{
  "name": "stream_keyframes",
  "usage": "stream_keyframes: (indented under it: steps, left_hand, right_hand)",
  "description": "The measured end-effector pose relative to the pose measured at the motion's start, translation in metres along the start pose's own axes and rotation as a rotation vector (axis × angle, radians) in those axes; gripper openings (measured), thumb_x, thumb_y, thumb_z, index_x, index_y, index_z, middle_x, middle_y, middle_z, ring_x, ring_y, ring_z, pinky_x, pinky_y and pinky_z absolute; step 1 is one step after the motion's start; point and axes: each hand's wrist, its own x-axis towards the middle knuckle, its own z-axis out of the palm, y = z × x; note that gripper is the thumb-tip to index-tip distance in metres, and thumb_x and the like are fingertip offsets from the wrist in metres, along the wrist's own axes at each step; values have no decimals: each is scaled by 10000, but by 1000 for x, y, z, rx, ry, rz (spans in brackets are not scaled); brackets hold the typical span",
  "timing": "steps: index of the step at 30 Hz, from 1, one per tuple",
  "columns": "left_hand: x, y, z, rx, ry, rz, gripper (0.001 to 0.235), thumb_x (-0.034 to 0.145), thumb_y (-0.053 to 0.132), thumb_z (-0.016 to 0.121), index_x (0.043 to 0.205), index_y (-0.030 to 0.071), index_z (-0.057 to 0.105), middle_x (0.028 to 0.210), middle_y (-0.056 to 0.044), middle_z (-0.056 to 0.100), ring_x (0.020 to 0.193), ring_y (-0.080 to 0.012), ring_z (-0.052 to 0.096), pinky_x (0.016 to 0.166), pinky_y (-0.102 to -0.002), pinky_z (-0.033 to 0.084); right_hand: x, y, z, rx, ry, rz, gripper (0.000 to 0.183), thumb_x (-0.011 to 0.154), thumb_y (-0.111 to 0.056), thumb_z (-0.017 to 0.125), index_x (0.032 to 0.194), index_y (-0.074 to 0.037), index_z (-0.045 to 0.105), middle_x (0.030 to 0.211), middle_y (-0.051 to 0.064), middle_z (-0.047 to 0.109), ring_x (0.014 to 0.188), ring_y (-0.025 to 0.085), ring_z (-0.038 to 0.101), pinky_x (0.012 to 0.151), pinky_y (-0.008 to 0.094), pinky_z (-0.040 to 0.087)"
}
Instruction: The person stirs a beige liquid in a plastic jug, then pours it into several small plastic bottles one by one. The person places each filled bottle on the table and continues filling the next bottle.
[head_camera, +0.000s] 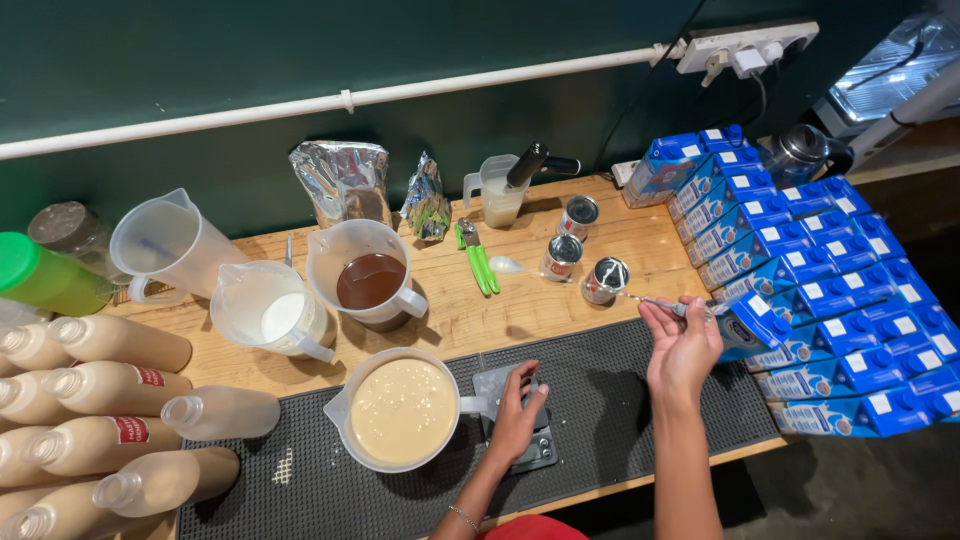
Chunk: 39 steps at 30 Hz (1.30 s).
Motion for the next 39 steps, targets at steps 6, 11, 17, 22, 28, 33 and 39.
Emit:
stream_keyframes:
  steps: [6,11,17,22,28,33,39]
  left_hand:
    - [27,13,11,8,60,25,471,1005,310,576,1441,140,525,1459,-55,556,1403,-192,513,1150,-406,420]
    - [24,13,11,12,95,7,459,1007,303,574,1432,137,527,1455,-53,551,1378,-189,523,1138,-390,431]
    - [-8,18,6,21,87,-63,485,997,324,573,1448,158,510,1454,-44,548,1393,-177,521,1166,-388,403]
    - [-31,11,0,-11,115,-81,467,993,309,588,1438,179,533,1397,-61,595,1319,-192,576,1132,-362,432]
    - [-57,11,-13,-37,58,-151,447,1007,333,573,1416,155,546,1406,-82,618,1328,-174,579,1145,-350,440]
    - [-86,9,-34,-69,61,-102,392,979,257,603,1348,127,615,1335,-63,669,1227,-159,639,1084,-328,479]
    - [-129,-33,-76,-159,187,-128,374,941,180,655,1308,109,659,1301,-46,726,1201,-149,675,1080,-306,501]
  right_hand:
    - [33,1,83,18,32,-108,238,1095,-303,493,1024,-83,547,876,177,657,891,360,788,916,468,718]
    - [67,33,137,-74,2,-273,257,1075,-308,493,1035,-59,546,890,193,685,823,312,799,818,403,739]
    - [52,73,185,-286,-255,-566,190,1120,-198,496,1072,-50,605,952,121,668,892,209,732,835,346,690]
    - [45,102,197,-482,-504,-674,169,1116,-162,552,1164,-41,659,1136,109,649,967,205,671,849,339,655]
    - [8,118,173,-490,-590,-387,601,1085,-121,597,1606,-73,302,1607,246,394,1414,380,558,1151,394,459]
    - [-89,105,113,-650,-641,-40,520,1051,-310,524,1535,-147,427,1504,130,541,551,79,491,390,211,391]
    - [-140,167,-13,-569,-653,5,242,1073,-206,525,1258,-53,555,1204,127,650,1126,221,672,951,337,536]
